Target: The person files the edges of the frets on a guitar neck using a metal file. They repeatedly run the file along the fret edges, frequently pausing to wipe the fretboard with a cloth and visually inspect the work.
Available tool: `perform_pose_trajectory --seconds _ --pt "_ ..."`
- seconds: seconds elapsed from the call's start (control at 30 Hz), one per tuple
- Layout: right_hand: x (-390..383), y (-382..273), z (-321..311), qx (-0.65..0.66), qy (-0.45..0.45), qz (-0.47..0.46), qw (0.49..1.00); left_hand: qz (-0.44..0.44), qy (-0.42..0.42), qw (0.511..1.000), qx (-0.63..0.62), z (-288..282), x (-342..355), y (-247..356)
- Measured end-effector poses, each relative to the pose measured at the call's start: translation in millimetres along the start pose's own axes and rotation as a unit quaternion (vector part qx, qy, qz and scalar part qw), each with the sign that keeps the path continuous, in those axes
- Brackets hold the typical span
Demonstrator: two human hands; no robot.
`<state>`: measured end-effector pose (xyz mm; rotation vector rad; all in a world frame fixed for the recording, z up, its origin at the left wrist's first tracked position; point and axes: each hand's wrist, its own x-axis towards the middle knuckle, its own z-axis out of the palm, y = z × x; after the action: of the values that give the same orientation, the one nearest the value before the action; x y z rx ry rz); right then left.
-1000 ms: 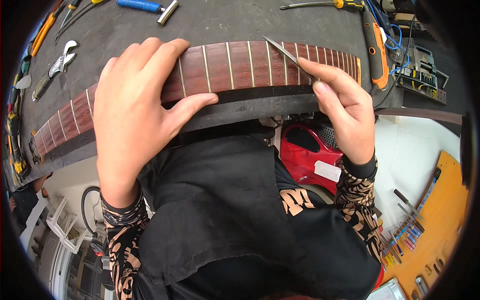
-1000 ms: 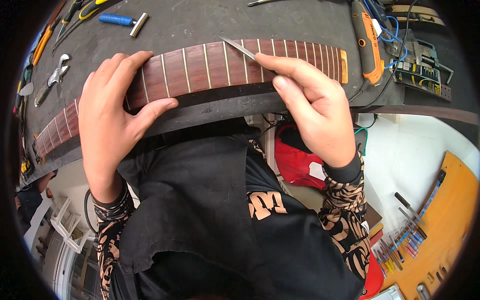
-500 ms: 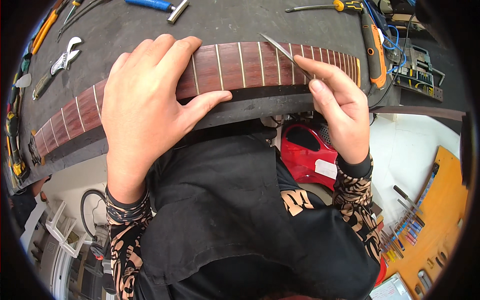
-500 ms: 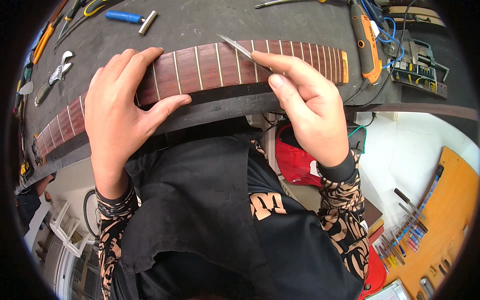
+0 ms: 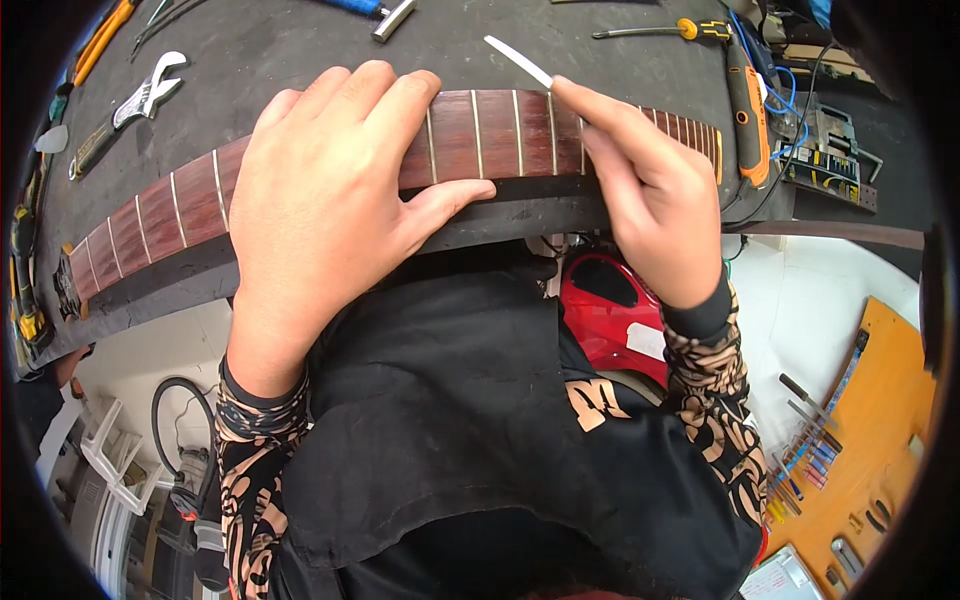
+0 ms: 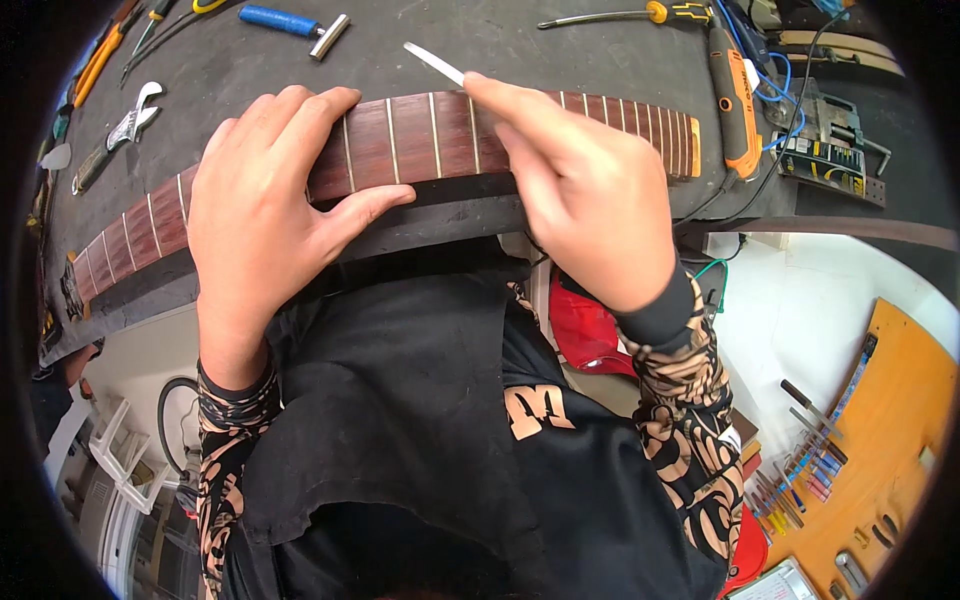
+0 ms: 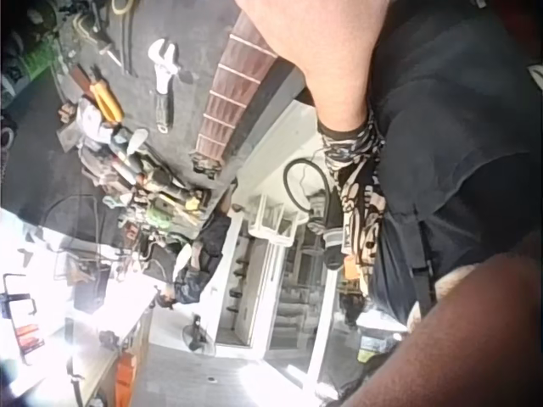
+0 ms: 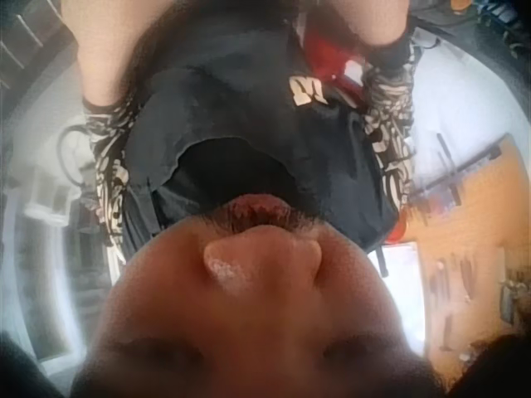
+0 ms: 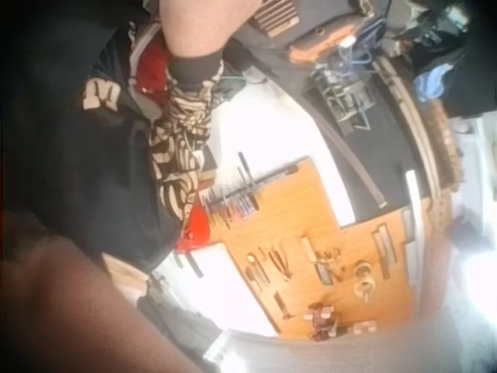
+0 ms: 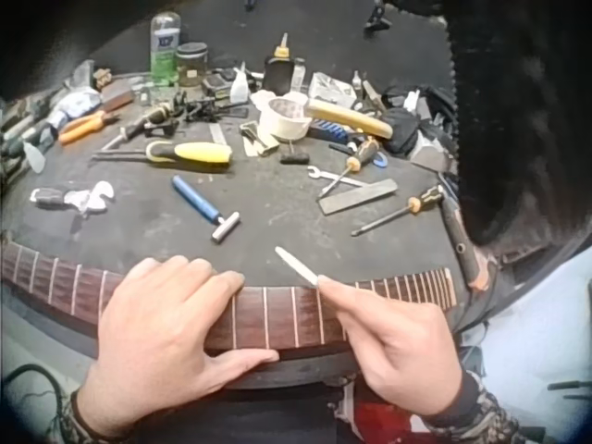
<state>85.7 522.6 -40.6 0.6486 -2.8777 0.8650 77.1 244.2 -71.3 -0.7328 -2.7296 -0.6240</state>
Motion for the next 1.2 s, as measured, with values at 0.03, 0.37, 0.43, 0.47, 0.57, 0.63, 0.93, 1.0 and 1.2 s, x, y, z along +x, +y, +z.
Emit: perform_pose_trajectory --seconds 0.03,0.37,0.43,0.47,0.57,0.63,0.93,1.0,1.2 --pt "-7 0 -1 0.075 0.002 0.038 0.996 -0.002 -0.008 1.000 0.002 0 0 1" --pt "-15 -10 2 0.077 -0.010 0.058 0.995 -0.001 -0.002 1.000 0.002 1 -1 0" --pt "-3 -13 10 -0.046 -0.013 -0.031 0.998 0.005 0.006 1.000 0.004 2 -1 -1" --pt "5 -19 10 -0.083 -0.025 -0.048 0.995 0.004 0.005 1.000 0.003 1 -2 -1" --pt "9 -25 11 -0.048 -0.017 -0.037 0.998 0.001 0.008 1.000 -0.007 -2 -5 -3" --pt "2 -23 10 0.090 0.009 0.022 0.996 0.007 0.011 1.000 -0.020 -13 -8 -4" --pt "-23 -32 -5 0.300 -0.039 0.243 0.922 -0.019 0.016 0.999 0.023 -37 -32 -35" --pt "-23 -32 -4 0.269 -0.039 0.219 0.937 -0.015 0.019 1.000 0.013 -33 -30 -32" --pt "2 -23 9 -0.136 -0.031 -0.045 0.989 -0.017 0.028 0.999 -0.003 -26 -26 -22"
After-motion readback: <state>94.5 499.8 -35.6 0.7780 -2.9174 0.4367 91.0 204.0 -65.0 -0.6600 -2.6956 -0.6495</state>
